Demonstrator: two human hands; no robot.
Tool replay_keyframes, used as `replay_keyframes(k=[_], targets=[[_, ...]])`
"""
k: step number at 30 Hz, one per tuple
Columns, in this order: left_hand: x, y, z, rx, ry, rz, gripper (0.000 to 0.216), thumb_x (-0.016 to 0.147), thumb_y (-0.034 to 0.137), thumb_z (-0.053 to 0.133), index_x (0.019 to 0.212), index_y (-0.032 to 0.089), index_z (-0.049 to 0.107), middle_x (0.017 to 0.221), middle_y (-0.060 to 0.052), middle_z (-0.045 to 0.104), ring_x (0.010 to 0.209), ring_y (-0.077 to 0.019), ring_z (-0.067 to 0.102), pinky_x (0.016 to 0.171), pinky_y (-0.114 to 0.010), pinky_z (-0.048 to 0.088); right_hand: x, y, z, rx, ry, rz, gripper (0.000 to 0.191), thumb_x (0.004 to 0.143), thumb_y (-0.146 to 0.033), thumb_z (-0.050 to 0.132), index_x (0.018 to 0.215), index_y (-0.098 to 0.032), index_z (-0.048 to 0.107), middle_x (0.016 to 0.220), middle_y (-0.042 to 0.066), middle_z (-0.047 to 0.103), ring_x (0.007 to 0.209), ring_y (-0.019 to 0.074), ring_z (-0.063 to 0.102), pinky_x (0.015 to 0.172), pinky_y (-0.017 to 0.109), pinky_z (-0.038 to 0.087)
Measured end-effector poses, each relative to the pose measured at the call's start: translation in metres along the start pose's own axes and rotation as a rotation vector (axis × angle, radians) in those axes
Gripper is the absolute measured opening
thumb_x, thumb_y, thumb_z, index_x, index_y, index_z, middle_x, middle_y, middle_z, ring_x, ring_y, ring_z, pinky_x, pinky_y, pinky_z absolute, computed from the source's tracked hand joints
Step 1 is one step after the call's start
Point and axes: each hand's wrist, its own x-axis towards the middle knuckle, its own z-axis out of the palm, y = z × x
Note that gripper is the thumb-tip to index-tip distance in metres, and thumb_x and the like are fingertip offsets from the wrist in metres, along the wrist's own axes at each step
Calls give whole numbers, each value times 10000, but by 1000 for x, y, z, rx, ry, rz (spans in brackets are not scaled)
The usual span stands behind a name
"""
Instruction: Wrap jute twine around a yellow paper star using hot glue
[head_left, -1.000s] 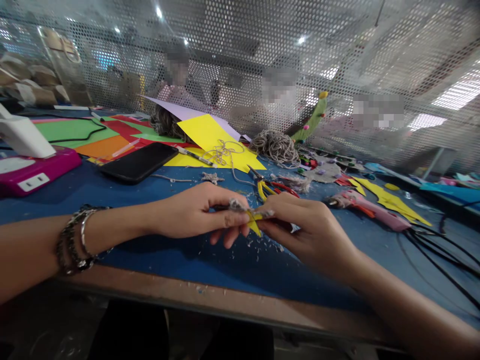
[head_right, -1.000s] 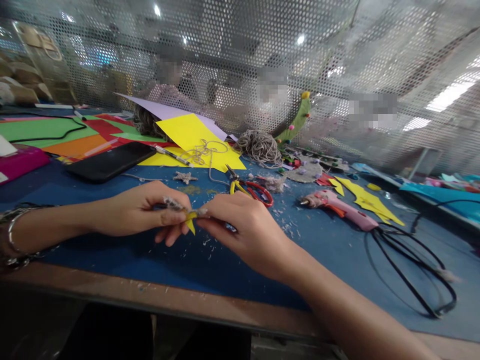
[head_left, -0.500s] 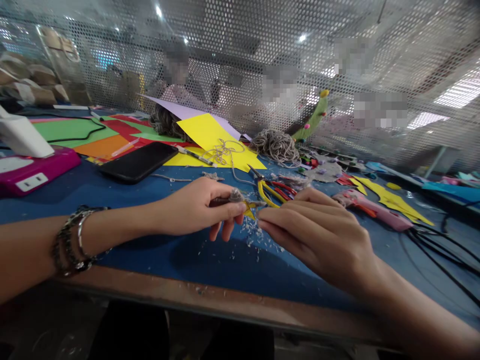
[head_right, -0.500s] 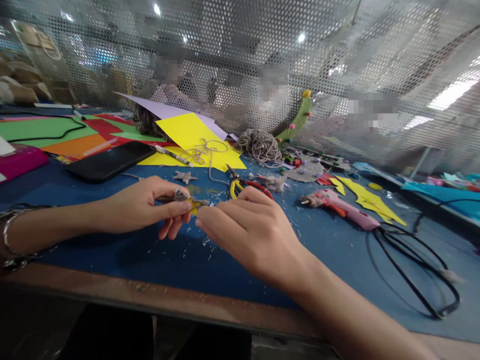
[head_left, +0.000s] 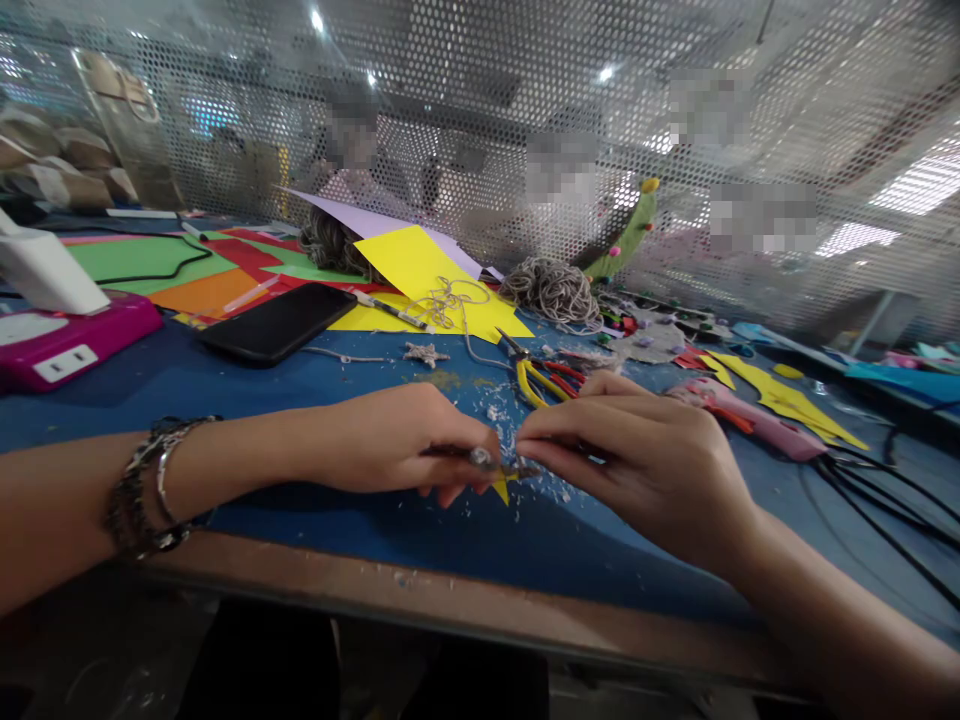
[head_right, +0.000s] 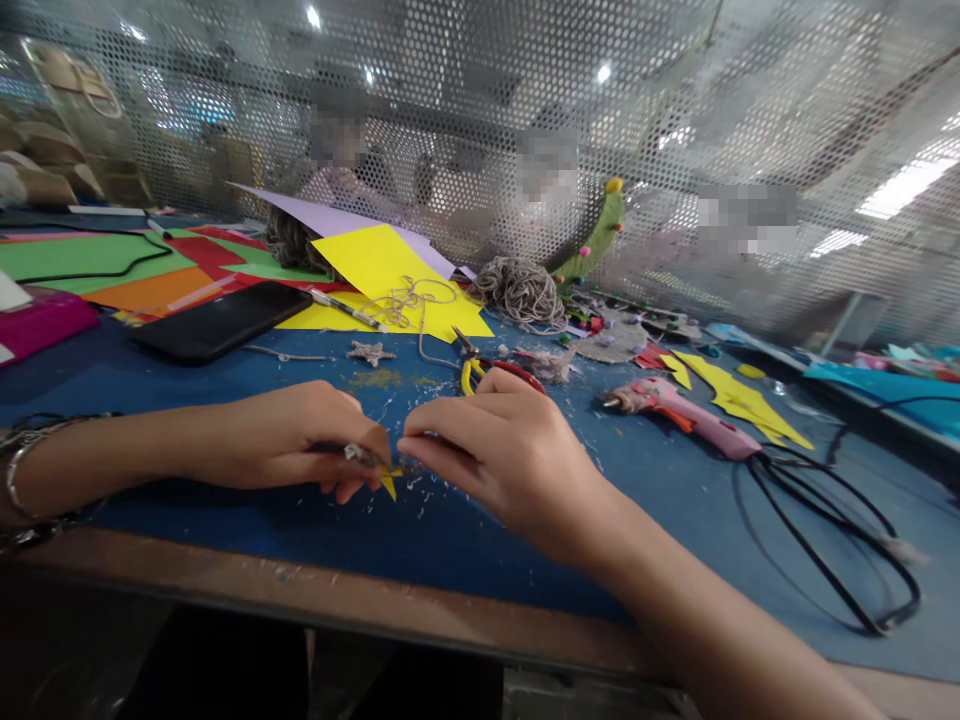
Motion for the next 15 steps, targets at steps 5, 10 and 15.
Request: replay_keyframes(k=[5,10,15], targets=[[-1,2,-1,-248,24,-57,205,862,220,397,745,143,546,571,7,570,479,-58,505,499,-123,415,3,-1,0,134,-15,131,86,789,-200,530,734,-173,590,530,-55,566,450,44,431,482,167,347],[-1,5,-2,-481,80,-120,185,854,195,406,724,146,529,577,22,541,498,-49,499,498,-113,430,4,1,2,319,-62,217,113,790,-161,503,728,-158,598,585,-45,596,470,31,458,450,117,355],[0,3,-2,-533,174,-124,177,857,189,397,738,147,522,563,27,546,488,-48,512,472,-109,424,6,-1,4,378,-70,205,113,778,-139,514,702,-159,595,564,-49,583,454,27,444,439,114,346]])
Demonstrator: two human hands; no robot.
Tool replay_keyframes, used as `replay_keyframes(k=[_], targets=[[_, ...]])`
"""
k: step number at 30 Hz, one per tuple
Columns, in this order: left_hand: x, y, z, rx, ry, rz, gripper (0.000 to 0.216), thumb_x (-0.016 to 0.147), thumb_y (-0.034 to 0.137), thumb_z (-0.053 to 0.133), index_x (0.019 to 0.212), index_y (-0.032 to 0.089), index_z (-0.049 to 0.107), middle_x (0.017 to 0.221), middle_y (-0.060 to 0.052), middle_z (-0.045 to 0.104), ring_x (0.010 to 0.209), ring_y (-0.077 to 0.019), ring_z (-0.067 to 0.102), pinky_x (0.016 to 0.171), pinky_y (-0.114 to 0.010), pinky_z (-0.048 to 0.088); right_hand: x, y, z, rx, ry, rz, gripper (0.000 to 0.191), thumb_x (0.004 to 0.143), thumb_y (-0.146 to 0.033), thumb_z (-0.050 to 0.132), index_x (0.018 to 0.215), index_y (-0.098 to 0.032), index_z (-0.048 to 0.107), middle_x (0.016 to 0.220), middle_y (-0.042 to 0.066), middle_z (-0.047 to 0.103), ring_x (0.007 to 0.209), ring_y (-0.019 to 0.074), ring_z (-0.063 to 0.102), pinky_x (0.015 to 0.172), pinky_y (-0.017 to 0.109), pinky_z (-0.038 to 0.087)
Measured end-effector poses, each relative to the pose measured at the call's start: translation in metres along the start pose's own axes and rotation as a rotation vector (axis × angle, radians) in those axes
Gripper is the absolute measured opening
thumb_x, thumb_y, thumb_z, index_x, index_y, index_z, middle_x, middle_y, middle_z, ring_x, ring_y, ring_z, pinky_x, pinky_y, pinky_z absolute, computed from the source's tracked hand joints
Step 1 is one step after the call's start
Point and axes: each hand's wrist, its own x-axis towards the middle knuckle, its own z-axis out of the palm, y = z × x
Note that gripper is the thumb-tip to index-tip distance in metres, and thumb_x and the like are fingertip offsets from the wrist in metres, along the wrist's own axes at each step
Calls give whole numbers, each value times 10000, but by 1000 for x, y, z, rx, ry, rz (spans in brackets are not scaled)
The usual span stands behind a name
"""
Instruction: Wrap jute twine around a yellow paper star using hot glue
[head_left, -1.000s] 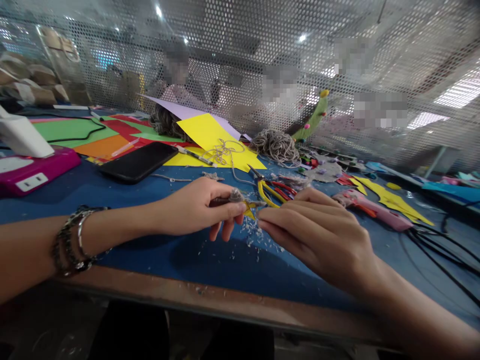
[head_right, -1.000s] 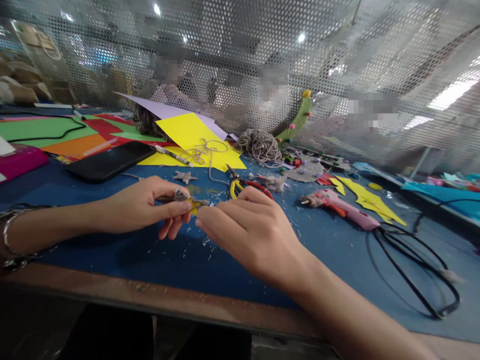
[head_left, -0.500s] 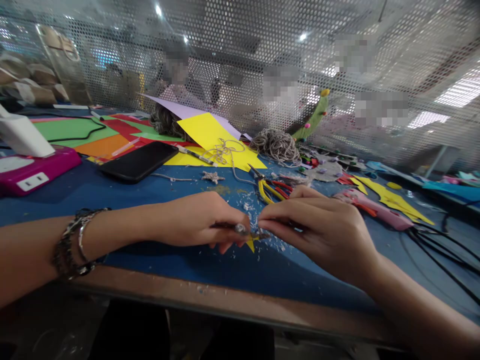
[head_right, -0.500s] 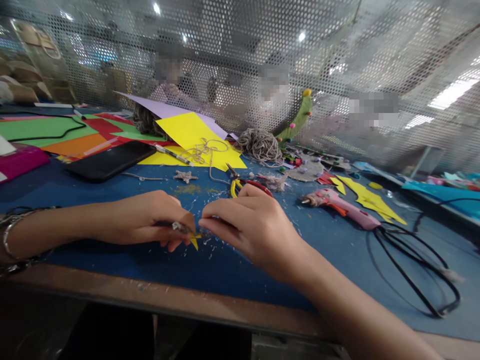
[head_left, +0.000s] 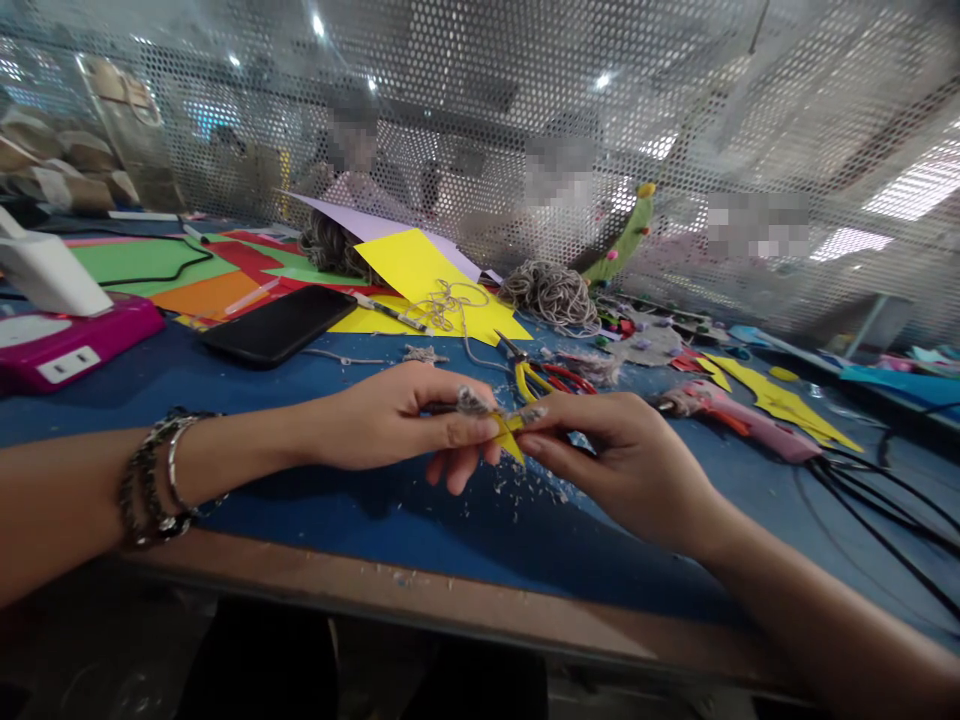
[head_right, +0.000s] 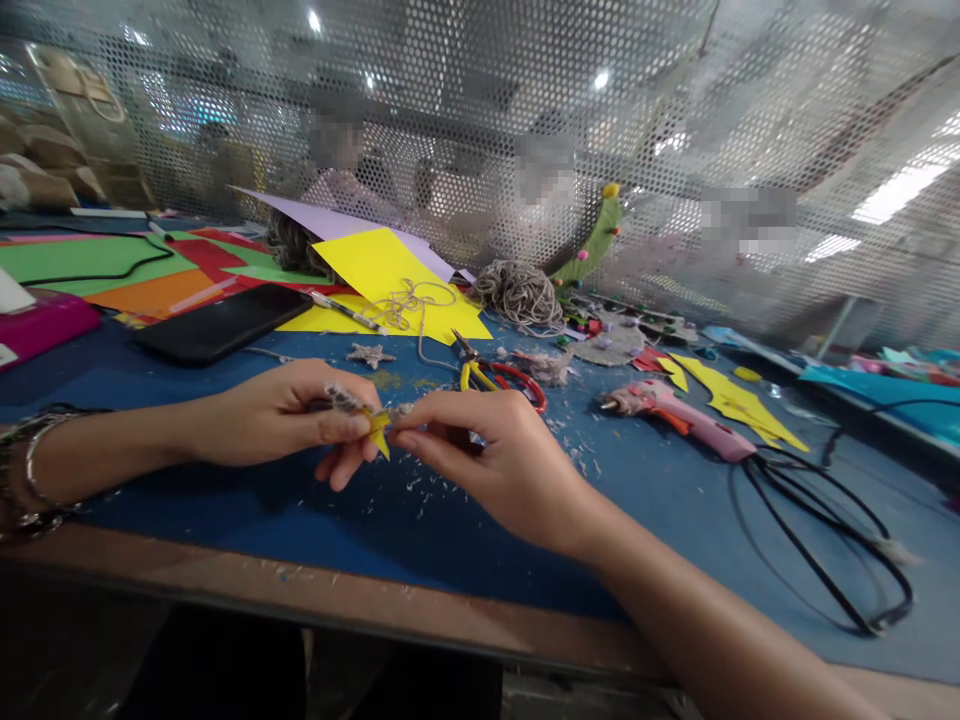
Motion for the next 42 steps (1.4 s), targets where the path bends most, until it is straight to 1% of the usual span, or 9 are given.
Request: replay_keyframes(k=[4,10,13,16,20,28,34,39,42], targets=[[0,0,0,34,67,3,201,859,221,400,712,151,516,535,43,554,444,-36,493,454,-107,417,-1,0,2,-109,31,-88,103,788,-125,504,727,-168,575,584,-51,583,486,32,469,482,131,356],[2,1,1,110,205,-52,210,855,219,403,685,146,502,467,65,537,394,-29,475,425,-102,400,-6,5,2,-461,85,-258,48,818,-180,496,823,-173,543,622,-38,597,518,64,469,600,225,362],[2,-1,0,151,211,-83,207,856,241,405,701,144,503,459,69,532,378,-30,470,419,-109,394,-8,5,0,-603,113,-302,46,821,-182,491,835,-173,534,626,-30,615,504,71,462,594,245,351],[3,-3,0,185,187,-94,208,855,259,410,710,145,507,460,67,528,372,-32,463,413,-114,390,-10,2,-3,-651,96,-309,52,824,-165,480,802,-172,527,620,-27,619,503,72,476,585,251,338],[3,-6,0,233,133,-84,206,851,262,415,707,146,505,469,61,529,380,-36,469,410,-112,392,-10,-2,-4,-656,36,-339,101,825,-104,449,789,-161,525,622,-27,615,521,67,505,581,250,323],[2,-8,3,362,-33,-43,235,858,248,404,709,127,539,470,39,534,384,-35,469,423,-100,379,-12,0,-5,-633,47,-340,84,825,-118,469,818,-165,538,642,-31,616,548,63,515,606,244,334],[2,-7,1,460,-142,59,189,852,180,424,756,109,571,478,25,555,430,-41,507,473,-86,384,-6,2,-6,-452,58,-275,86,823,-180,492,779,-160,562,619,-33,587,516,62,459,604,249,339],[2,-6,-2,402,-199,68,205,859,195,414,816,85,581,512,-2,575,439,-50,512,484,-94,403,-2,3,-5,-312,38,-174,70,797,-151,521,744,-163,565,657,-45,618,563,53,498,617,224,345],[1,-5,-1,321,-218,53,210,859,209,411,806,94,580,520,-1,564,441,-53,501,481,-102,413,-1,3,-4,-224,29,-122,76,794,-176,522,735,-165,568,643,-42,617,562,50,503,571,192,356]])
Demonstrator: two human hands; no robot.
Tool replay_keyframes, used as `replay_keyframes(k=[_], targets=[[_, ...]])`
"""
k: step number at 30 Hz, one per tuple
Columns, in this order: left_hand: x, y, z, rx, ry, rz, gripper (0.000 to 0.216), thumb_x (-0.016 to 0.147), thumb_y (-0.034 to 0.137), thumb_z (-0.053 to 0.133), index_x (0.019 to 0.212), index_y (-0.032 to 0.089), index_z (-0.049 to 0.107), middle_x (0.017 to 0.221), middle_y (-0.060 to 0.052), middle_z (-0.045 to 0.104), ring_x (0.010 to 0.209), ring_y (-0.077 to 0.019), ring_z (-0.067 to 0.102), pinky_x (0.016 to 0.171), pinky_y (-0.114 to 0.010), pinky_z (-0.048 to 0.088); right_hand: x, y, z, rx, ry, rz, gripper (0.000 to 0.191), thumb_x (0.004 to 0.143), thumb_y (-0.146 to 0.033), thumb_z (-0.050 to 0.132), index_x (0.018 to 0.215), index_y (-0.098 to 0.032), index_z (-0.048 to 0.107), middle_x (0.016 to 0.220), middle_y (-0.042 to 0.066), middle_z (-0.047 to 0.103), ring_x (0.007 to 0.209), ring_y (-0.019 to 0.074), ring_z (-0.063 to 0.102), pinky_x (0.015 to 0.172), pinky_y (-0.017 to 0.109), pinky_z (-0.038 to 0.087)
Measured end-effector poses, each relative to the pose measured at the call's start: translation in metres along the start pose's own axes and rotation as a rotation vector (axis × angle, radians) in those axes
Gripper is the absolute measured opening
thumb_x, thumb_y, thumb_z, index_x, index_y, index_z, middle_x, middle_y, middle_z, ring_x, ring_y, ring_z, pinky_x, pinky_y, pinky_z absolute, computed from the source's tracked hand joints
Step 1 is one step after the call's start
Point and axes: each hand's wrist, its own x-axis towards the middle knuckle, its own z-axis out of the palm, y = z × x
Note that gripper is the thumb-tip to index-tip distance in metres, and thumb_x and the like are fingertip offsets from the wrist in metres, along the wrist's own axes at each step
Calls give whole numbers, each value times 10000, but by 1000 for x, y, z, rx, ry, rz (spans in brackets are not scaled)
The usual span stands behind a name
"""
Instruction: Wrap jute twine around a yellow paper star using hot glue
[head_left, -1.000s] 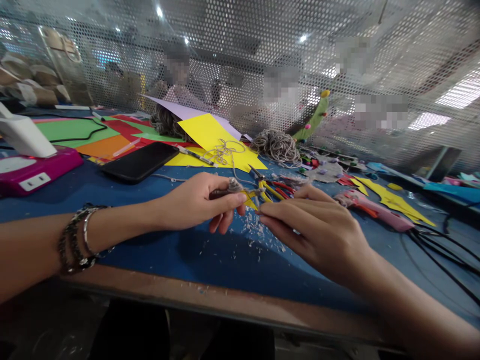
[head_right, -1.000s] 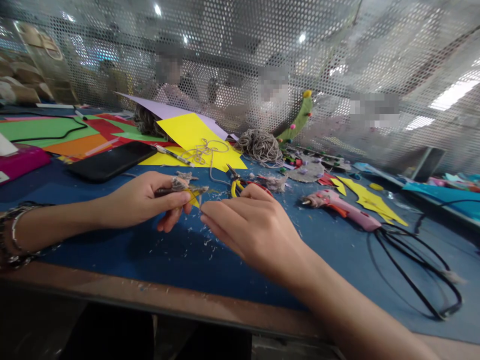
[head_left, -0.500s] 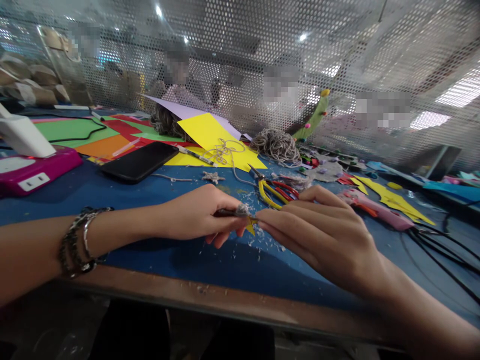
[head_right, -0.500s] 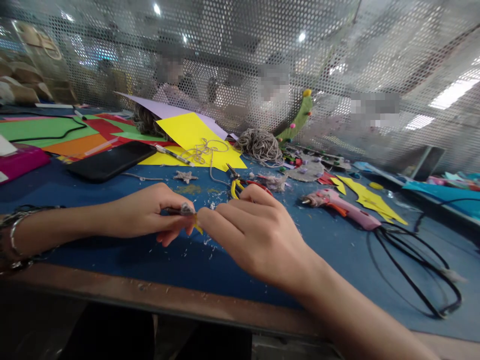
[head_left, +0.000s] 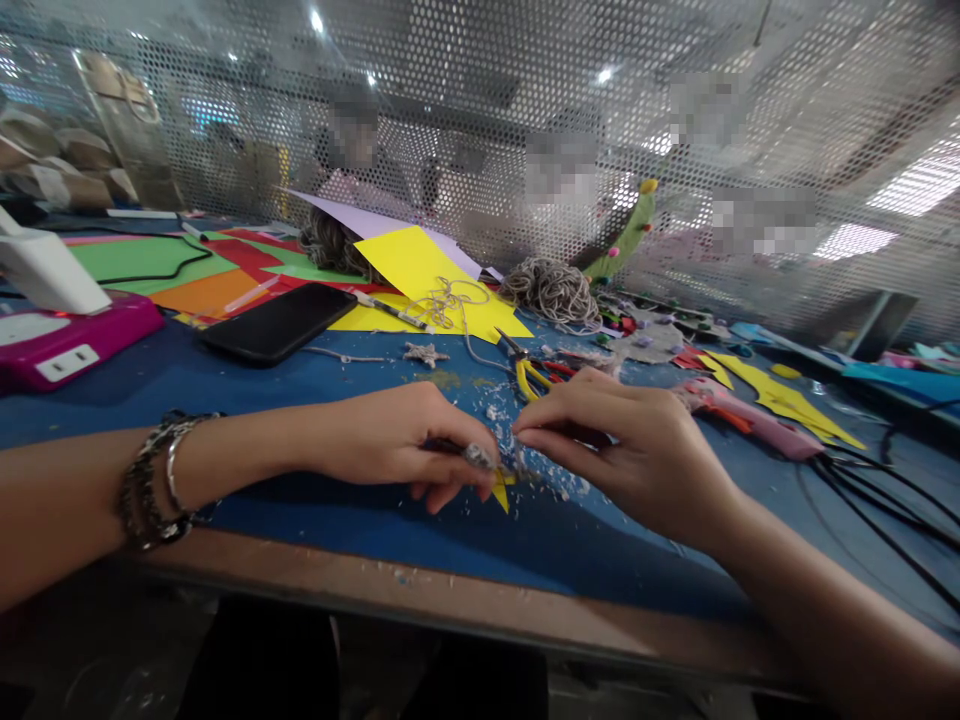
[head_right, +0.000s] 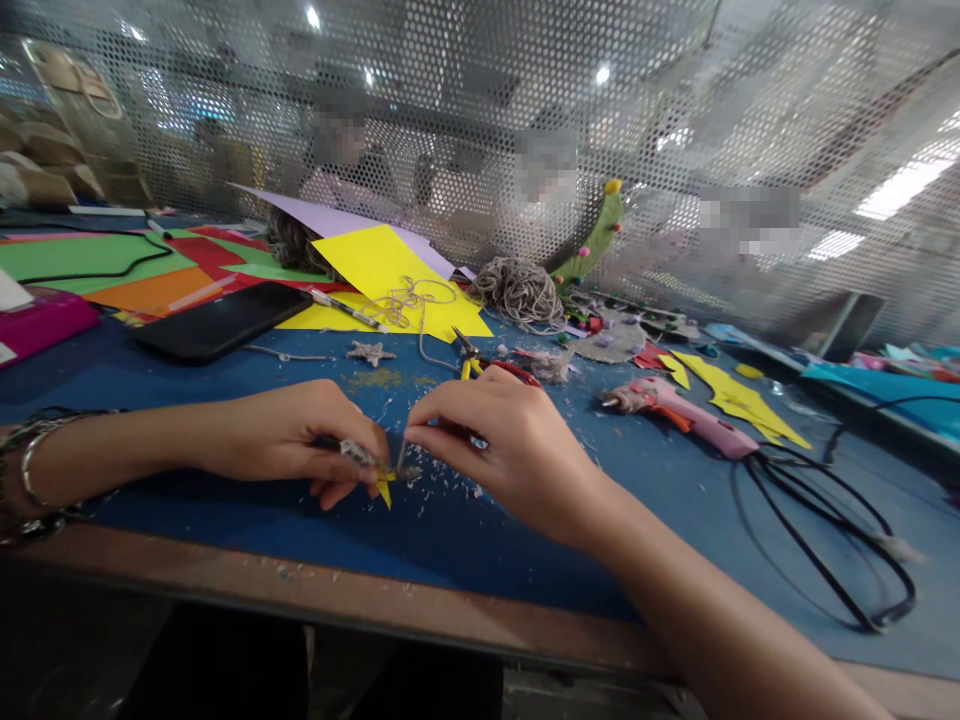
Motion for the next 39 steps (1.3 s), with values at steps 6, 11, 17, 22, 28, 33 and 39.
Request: replay_keyframes(k=[6,11,17,22,28,33,39], targets=[[-1,3,0,-189,28,-47,186,854,213,418,781,128,565,530,22,535,445,-45,478,472,-108,421,1,0,-3,116,-28,103,115,797,-205,510,720,-163,584,597,-34,594,480,34,466,455,132,351],[-1,7,0,-315,108,-43,169,845,170,415,749,139,550,538,33,522,459,-41,479,456,-102,416,-1,-1,-1,186,-31,154,125,806,-215,496,740,-166,590,595,-33,592,493,40,471,455,127,362],[-1,6,2,-351,257,35,179,854,179,400,748,142,541,633,24,542,438,-32,485,421,-117,407,0,-1,2,239,-34,71,90,780,-122,517,749,-162,591,622,-45,590,520,25,474,498,111,368],[2,3,2,-306,374,126,142,835,184,432,757,138,542,805,9,534,475,-18,514,488,-139,446,1,0,3,209,-44,63,101,791,-108,495,757,-153,579,646,-37,594,566,25,506,546,107,386],[5,5,2,-214,545,-11,205,841,188,423,673,133,526,625,55,525,418,-5,476,450,-113,411,-1,-1,5,28,-56,2,98,825,-155,462,835,-163,559,723,-15,611,631,56,533,599,161,403],[5,4,-1,-163,587,-170,213,834,212,435,652,127,507,519,65,505,383,-13,467,404,-106,385,-5,0,4,-308,44,-70,107,834,-189,450,874,-148,540,651,-1,588,576,93,514,579,225,388],[4,2,-1,-65,461,-215,228,847,258,422,679,131,509,468,73,471,387,-29,451,427,-125,373,-6,-3,2,-358,17,-180,93,838,-154,446,846,-161,538,690,5,623,597,100,538,611,244,389]])
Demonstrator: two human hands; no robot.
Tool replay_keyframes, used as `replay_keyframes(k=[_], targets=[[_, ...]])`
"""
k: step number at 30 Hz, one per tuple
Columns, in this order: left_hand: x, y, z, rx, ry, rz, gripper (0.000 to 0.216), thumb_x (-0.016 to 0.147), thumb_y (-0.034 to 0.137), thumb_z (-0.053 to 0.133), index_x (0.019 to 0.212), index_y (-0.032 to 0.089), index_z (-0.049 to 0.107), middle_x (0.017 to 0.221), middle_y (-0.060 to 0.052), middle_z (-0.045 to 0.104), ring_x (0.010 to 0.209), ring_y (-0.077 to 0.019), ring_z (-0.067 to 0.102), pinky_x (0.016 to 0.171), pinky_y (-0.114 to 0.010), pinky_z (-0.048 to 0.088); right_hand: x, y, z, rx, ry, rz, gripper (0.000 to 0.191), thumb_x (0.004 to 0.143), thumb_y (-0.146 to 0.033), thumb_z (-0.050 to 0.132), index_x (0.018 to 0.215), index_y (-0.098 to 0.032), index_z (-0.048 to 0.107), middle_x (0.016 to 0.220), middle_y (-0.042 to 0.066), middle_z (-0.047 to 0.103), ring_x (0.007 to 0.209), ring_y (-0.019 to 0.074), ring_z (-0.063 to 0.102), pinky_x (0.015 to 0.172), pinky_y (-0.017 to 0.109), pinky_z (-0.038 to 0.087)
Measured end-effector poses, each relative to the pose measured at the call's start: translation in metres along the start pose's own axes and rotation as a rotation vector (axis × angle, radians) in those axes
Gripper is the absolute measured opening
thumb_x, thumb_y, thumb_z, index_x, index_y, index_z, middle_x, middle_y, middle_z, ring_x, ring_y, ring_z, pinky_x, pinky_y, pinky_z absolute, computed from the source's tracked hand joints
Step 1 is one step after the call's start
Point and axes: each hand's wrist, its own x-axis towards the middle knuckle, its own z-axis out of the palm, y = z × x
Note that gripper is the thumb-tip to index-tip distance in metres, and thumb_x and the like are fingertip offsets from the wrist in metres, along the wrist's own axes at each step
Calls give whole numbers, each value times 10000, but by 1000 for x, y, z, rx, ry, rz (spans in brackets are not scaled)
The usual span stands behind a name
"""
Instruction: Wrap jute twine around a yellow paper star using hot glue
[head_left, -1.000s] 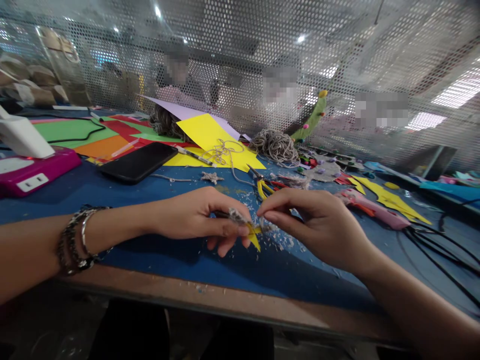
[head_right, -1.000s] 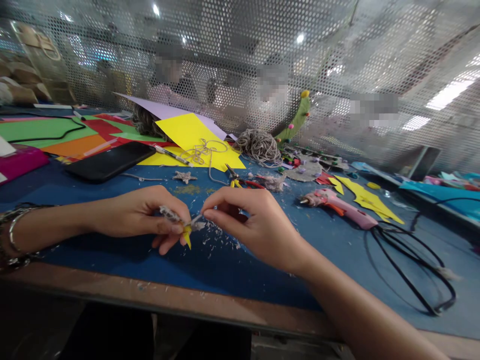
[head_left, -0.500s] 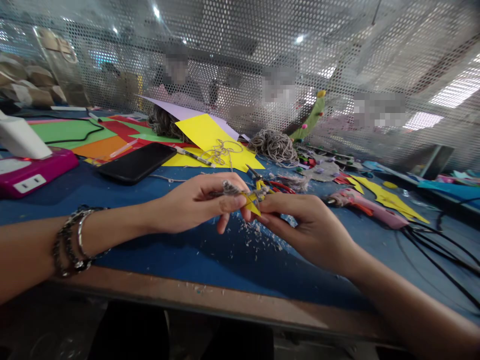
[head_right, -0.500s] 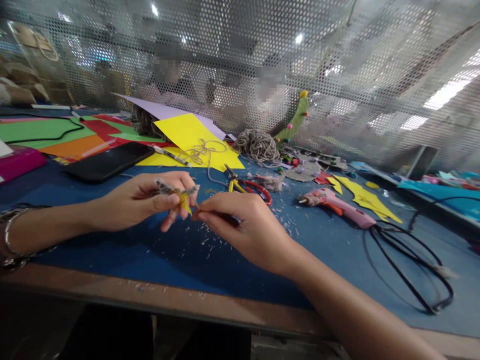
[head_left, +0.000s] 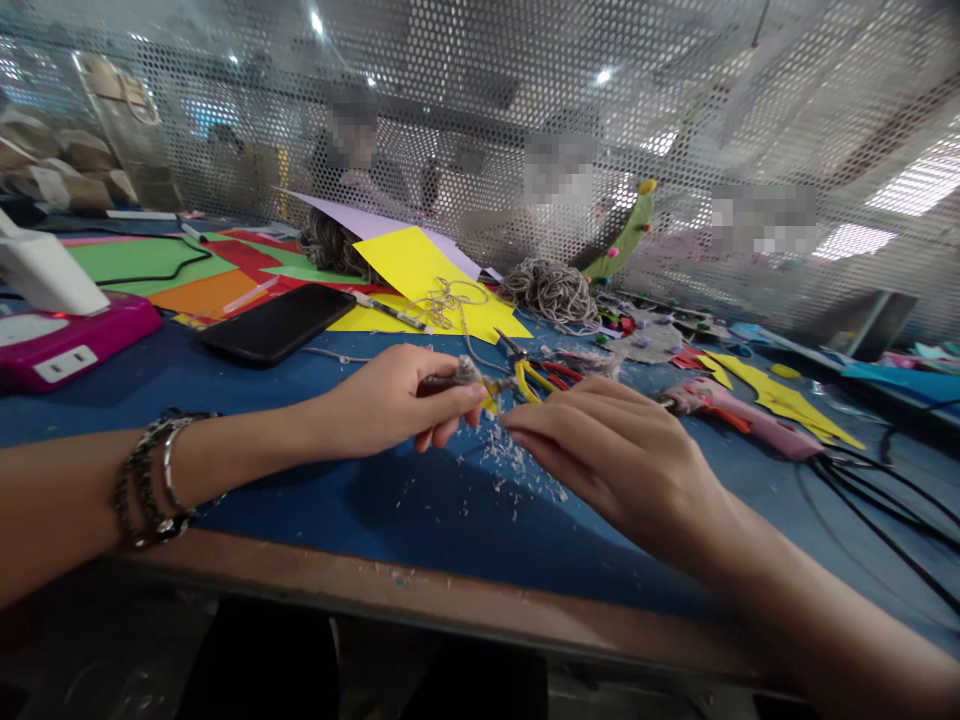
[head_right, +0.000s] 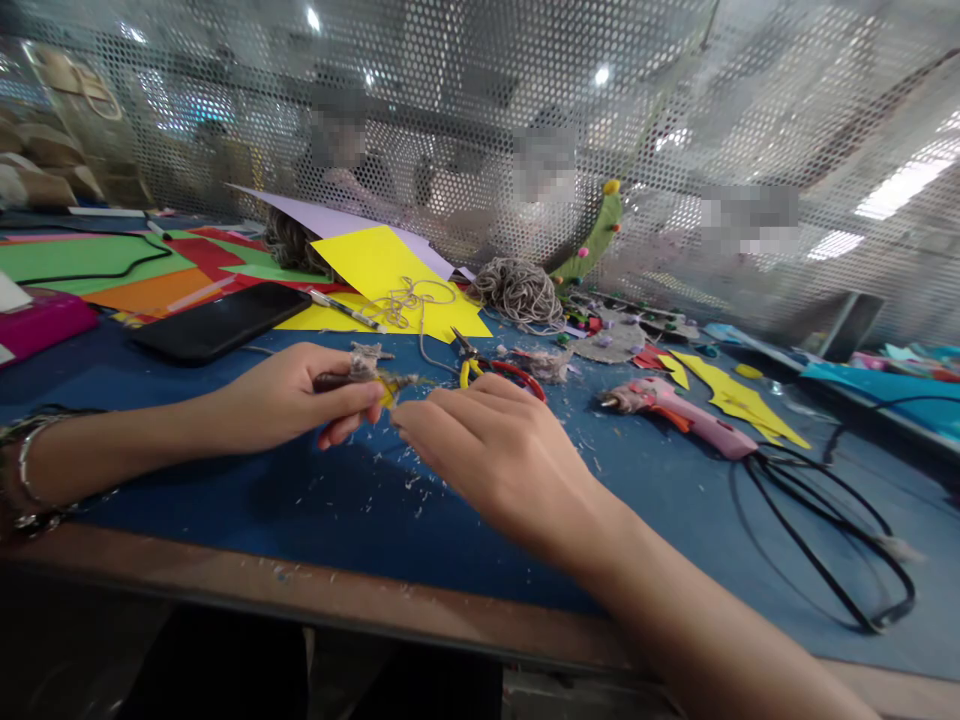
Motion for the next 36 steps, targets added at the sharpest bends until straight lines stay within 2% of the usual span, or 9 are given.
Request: replay_keyframes(k=[3,5,10,13,19,23,27,33,36], targets=[[-2,-1,1,118,-99,31,243,847,274,426,674,131,518,459,72,448,397,-36,445,429,-127,353,-1,-1,-2,43,8,-15,85,830,-142,458,837,-166,540,711,5,625,617,97,547,628,239,391],[-3,-2,3,187,-183,101,257,853,272,421,670,126,527,463,65,446,412,-37,447,441,-124,344,-1,-2,-2,61,26,7,70,824,-151,473,826,-163,543,703,6,622,621,96,550,626,234,393],[-3,-3,3,249,-342,220,241,865,234,412,718,112,559,479,52,457,435,-41,450,465,-117,340,1,0,-1,127,25,55,87,830,-174,467,793,-162,544,692,8,605,635,95,540,619,232,402],[-2,-3,1,156,-393,211,213,861,217,415,752,112,565,502,46,467,444,-44,455,475,-118,358,3,1,-2,220,22,99,75,819,-153,478,781,-167,540,683,-6,588,629,74,516,592,199,402],[-3,-1,-3,-169,-471,76,214,852,246,427,717,133,548,527,50,456,466,-47,445,489,-133,383,5,5,-2,381,34,191,68,799,-145,504,754,-163,551,642,-20,569,573,51,489,522,156,391],[-4,1,-4,-286,-430,49,210,853,224,418,698,141,534,527,55,455,456,-42,426,484,-134,380,5,5,1,434,18,196,71,798,-142,504,768,-164,565,660,-12,583,582,56,497,546,168,405],[-3,1,-4,-301,-319,53,226,856,231,415,687,144,538,502,61,458,436,-41,424,478,-139,376,4,5,4,432,28,111,91,792,-109,504,742,-142,573,658,5,581,598,61,492,557,170,403],[-1,0,-2,-223,-122,28,230,850,264,428,676,143,517,454,86,446,418,-32,419,464,-132,357,2,1,3,171,44,26,88,820,-158,481,811,-145,568,667,18,581,611,91,513,593,222,407],[-1,-1,-2,-156,-83,20,231,851,279,424,694,142,524,452,85,444,422,-38,423,472,-146,362,0,-2,1,98,42,34,91,824,-176,481,809,-156,568,681,13,602,614,94,535,619,234,414]])
